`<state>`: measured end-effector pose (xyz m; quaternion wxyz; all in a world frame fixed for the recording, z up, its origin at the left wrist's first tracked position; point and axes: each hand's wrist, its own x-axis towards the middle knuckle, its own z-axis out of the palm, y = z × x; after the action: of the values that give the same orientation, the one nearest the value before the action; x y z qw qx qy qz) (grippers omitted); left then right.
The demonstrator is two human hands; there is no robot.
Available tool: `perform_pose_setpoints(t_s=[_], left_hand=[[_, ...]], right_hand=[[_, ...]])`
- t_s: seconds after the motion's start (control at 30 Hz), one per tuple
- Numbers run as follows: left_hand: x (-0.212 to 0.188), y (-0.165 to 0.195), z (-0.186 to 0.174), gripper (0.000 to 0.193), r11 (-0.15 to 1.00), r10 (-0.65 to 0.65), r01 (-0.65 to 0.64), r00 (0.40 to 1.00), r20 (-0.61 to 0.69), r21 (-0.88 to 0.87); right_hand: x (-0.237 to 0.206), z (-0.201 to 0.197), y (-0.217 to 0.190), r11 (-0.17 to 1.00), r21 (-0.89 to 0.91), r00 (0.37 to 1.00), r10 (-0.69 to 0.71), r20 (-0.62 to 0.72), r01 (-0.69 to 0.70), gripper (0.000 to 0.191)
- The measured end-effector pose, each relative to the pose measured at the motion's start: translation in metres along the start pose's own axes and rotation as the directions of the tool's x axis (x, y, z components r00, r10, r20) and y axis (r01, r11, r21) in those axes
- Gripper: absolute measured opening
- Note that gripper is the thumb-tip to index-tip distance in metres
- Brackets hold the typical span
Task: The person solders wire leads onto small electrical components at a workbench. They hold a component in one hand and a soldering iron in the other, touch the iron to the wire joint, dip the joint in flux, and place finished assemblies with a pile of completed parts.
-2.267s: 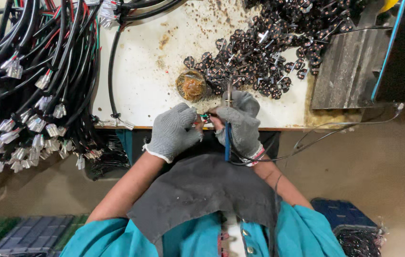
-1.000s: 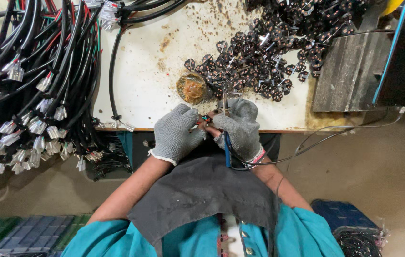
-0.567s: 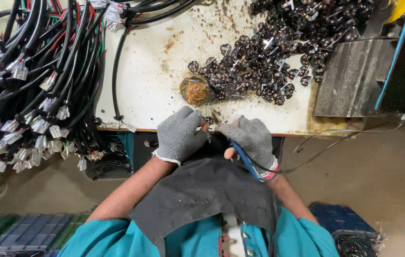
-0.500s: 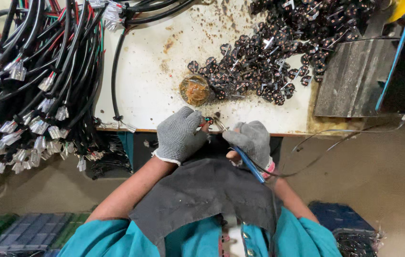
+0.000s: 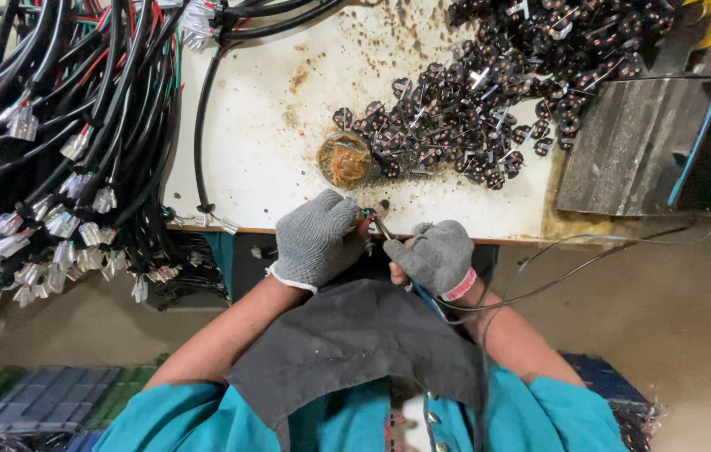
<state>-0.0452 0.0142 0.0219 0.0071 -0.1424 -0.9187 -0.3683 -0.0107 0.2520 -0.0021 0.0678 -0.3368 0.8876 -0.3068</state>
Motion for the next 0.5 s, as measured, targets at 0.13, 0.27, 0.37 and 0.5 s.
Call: perform_pose_setpoints(t_s=[0.13,0.27,0.37,0.5], left_hand=[[-0.003,0.000,0.002,0.022,1.000,0.021,-0.021,1.000,-0.005,-0.002],[-0.004,0.003,0.001,0.024,1.000,0.000,0.000,1.000,-0.002,-0.001],[-0.006,0.006,-0.002,0.022,1.000,-0.006,0.006,1.000,-0.007,0.014],[-0.008,0.010,-0.005,0.022,1.000,-0.011,0.011,1.000,-0.012,0.012]], right_hand=[[-0.004,0.007,0.007,0.975,-0.201,0.992,-0.081,0.097,0.099,0.007],[-0.004,0.006,0.002,0.978,-0.197,0.996,-0.048,0.082,0.063,0.005],[-0.003,0.004,-0.007,0.992,-0.122,0.993,0.000,0.116,0.014,0.016],[-0.001,-0.002,-0.012,0.987,-0.143,0.997,-0.060,0.053,0.067,0.010]])
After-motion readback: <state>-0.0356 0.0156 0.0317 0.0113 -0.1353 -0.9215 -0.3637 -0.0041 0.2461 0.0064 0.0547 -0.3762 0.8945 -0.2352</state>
